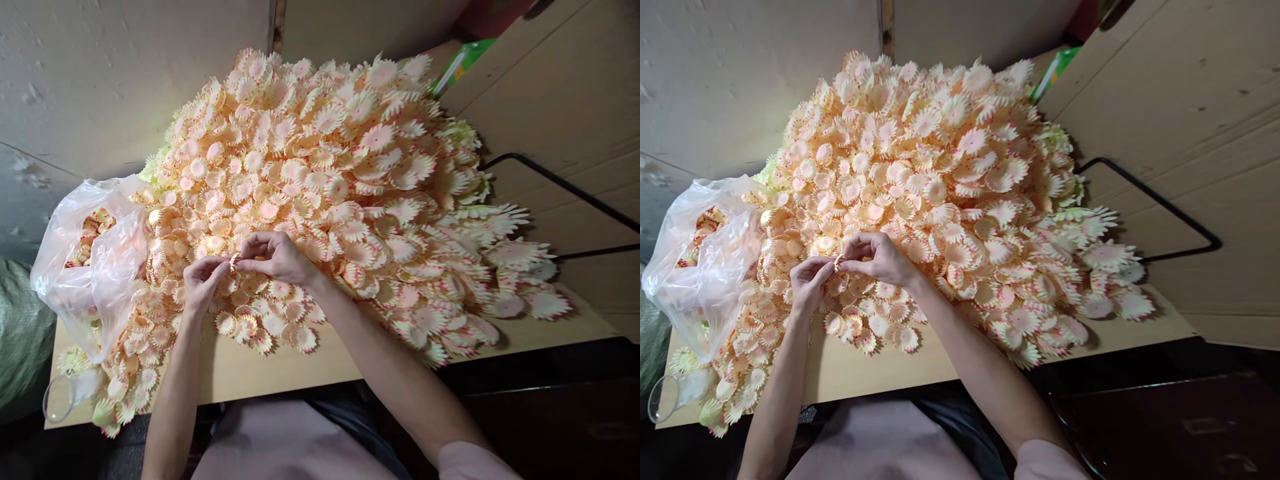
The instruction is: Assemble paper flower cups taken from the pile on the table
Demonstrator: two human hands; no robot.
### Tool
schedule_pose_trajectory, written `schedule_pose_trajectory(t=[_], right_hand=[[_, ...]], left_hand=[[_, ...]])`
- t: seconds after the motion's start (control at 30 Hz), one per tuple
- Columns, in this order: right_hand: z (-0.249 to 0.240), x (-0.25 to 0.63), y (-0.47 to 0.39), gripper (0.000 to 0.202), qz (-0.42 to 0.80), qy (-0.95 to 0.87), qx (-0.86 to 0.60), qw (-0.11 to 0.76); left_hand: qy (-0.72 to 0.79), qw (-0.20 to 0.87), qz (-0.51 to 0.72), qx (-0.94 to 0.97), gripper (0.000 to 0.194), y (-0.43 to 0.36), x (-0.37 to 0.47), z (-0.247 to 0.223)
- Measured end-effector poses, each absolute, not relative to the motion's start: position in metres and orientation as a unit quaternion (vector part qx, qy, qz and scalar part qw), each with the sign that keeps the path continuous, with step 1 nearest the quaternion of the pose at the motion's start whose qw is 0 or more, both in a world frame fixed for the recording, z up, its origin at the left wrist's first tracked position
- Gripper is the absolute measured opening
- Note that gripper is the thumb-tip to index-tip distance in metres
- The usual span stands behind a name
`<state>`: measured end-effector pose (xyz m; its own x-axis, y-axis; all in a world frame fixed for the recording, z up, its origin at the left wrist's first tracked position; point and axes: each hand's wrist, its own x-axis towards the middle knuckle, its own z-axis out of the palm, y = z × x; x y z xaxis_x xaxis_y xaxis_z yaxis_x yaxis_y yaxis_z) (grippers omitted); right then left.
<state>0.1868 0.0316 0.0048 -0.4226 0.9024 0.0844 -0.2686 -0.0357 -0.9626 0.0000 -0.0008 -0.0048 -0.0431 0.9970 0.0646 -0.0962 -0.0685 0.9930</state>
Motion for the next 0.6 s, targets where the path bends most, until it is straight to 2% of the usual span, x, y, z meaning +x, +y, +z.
schedule_pose_trajectory(t=[0.2, 0.6], right_hand=[[0.0058, 0.1866, 0.0319, 0.032, 0.654, -0.534, -0.296, 0.447], [0.0108, 0.1868, 0.0302, 0.034, 0.655, -0.533, -0.301, 0.443]], left_hand=[[0.472, 0.501, 0.551, 0.473, 0.020, -0.0005, 0.0000, -0.0038], [0.470, 0.503, 0.548, 0.475, 0.018, -0.0010, -0.0001, -0.0038]])
